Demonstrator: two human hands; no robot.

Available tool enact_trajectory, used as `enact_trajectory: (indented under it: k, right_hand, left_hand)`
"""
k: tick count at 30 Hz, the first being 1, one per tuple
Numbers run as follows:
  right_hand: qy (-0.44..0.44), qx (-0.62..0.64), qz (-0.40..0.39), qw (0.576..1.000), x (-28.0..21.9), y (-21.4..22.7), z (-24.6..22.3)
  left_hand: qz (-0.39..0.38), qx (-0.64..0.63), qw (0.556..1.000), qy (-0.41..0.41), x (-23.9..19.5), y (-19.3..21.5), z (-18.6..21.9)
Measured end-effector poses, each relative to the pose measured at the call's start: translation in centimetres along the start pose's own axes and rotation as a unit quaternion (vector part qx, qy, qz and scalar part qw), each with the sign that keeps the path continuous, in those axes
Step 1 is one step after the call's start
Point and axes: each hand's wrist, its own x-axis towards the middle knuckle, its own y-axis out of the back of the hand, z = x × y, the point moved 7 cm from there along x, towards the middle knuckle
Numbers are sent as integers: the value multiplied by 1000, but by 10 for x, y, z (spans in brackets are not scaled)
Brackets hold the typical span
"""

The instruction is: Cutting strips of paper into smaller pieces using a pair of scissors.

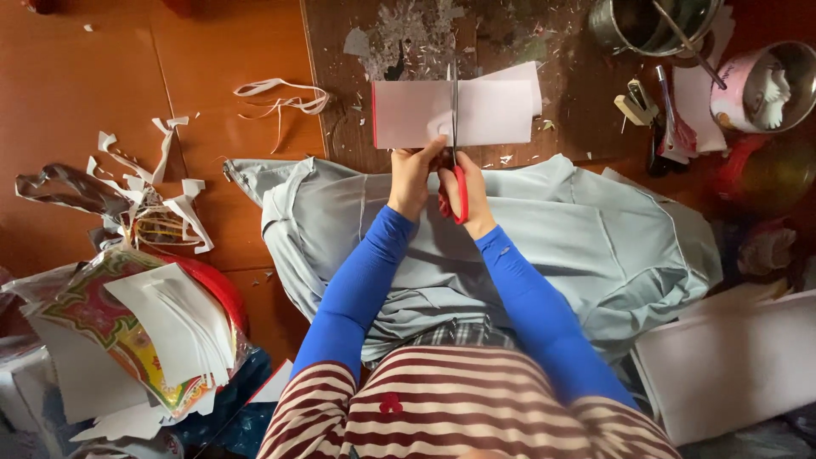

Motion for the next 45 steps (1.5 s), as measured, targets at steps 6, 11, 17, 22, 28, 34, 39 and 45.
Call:
enact_trajectory:
  k: [6,11,17,22,28,34,39,45]
  right_hand:
    - [26,-7,25,999,8,5,11]
    - [42,-27,39,998,12,7,12]
    - [86,-84,58,991,26,15,39]
    - [153,-129,82,976,37,26,67]
    - [45,-53,69,995,54,29,89]
    - [96,-112,67,987,68,24,95]
    - [43,-56,40,997,66,21,96]
    - [92,-136,65,984,63,21,82]
  left_hand:
    - [6,5,1000,2,7,5,-7]
    - [8,8,1000,8,12,7,-8]
    - [9,1,1000,25,18,12,-14]
    - [-9,4,999,40,22,20,-27]
    - [-25,29,998,40,29,26,-29]
    - [-32,53,998,32,24,26,-25]
    - [-24,49,998,31,23,24,-24]
    - [-24,6,1000,-4,34,34,-31]
